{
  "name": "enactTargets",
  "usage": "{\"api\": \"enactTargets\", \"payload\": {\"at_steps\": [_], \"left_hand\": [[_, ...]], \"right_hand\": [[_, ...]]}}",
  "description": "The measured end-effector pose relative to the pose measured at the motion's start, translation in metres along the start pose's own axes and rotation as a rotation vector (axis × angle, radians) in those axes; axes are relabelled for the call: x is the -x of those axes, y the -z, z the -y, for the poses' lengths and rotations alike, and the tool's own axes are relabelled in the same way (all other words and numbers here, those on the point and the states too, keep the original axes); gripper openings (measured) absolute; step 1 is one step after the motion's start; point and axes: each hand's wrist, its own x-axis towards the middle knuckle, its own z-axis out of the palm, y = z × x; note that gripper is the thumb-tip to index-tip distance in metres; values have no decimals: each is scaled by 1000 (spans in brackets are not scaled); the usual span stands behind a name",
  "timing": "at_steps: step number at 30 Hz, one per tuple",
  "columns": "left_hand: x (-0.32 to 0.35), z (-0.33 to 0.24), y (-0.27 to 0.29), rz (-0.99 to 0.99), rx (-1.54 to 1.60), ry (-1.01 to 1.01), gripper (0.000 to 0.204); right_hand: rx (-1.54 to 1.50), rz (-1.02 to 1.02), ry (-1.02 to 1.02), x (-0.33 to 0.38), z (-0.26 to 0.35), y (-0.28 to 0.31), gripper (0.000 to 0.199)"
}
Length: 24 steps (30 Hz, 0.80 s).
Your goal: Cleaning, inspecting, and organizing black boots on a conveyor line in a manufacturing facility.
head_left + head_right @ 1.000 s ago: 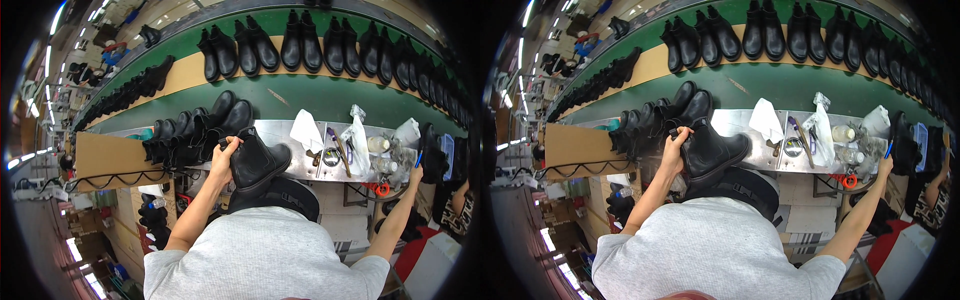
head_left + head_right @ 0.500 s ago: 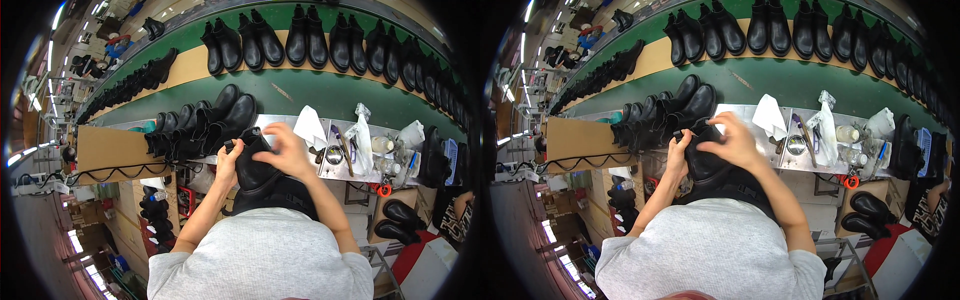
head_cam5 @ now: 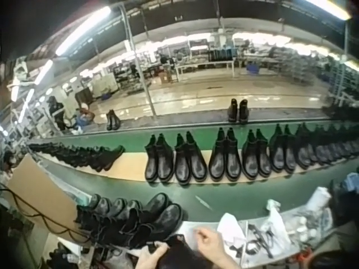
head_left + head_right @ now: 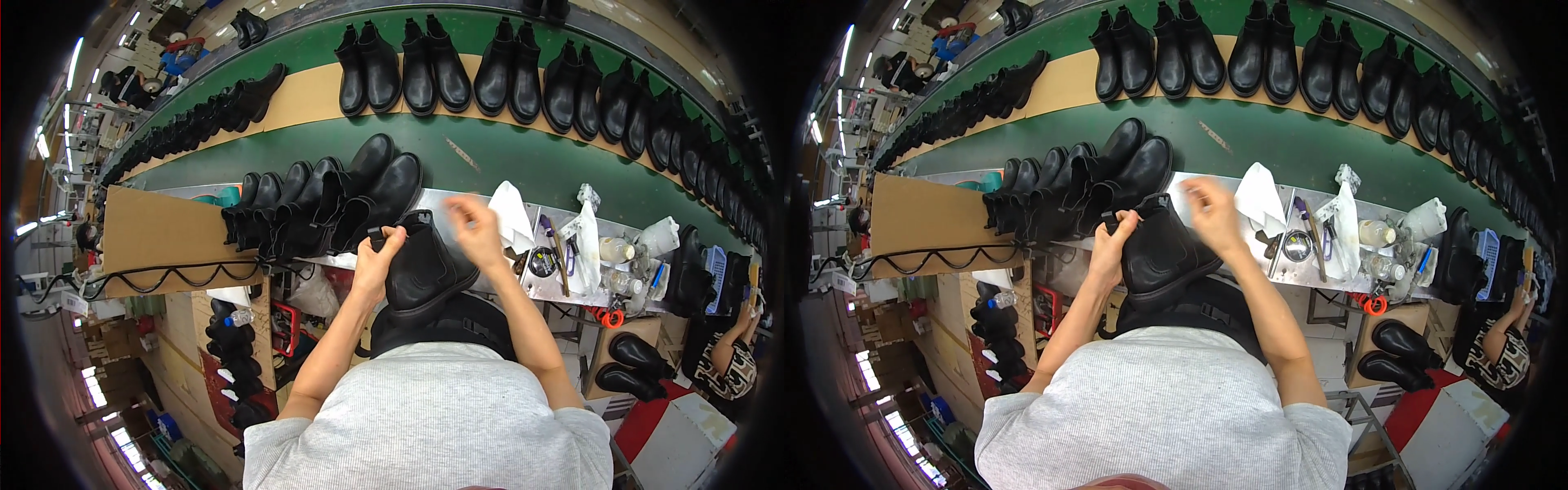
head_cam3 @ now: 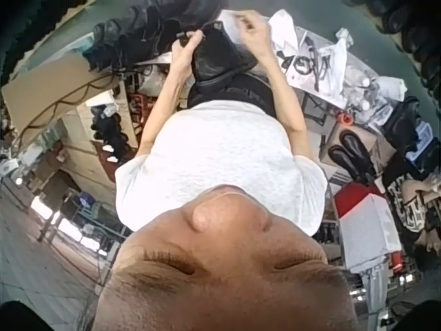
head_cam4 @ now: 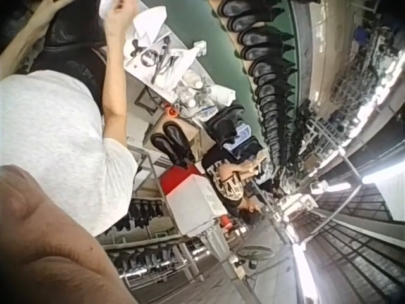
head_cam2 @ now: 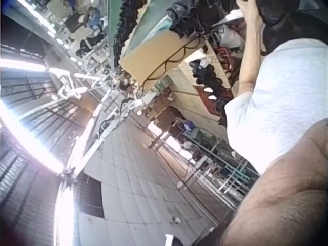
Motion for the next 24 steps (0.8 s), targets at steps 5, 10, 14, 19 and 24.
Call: {"api": "enactTargets", "payload": {"at_steps": [5,10,14,19,24], "left_hand": [[-1,-5,0,15,-35,-5,17],[-2,-13,-12,47,-124,-22,15],[1,-16,-17,37,-163,-57,16],[-1,-14,-19,81,-176,-30,14],[0,-16,-26,85,-202,-28,14]], "right_hand": [[1180,92,-414,9,-45,86,87],[1035,-96,-176,19,-118,99,45],[651,-446,-124,13,-117,94,21],[524,-387,-116,33,-28,117,22],[538,-337,-214,102,-23,162,22]]}}
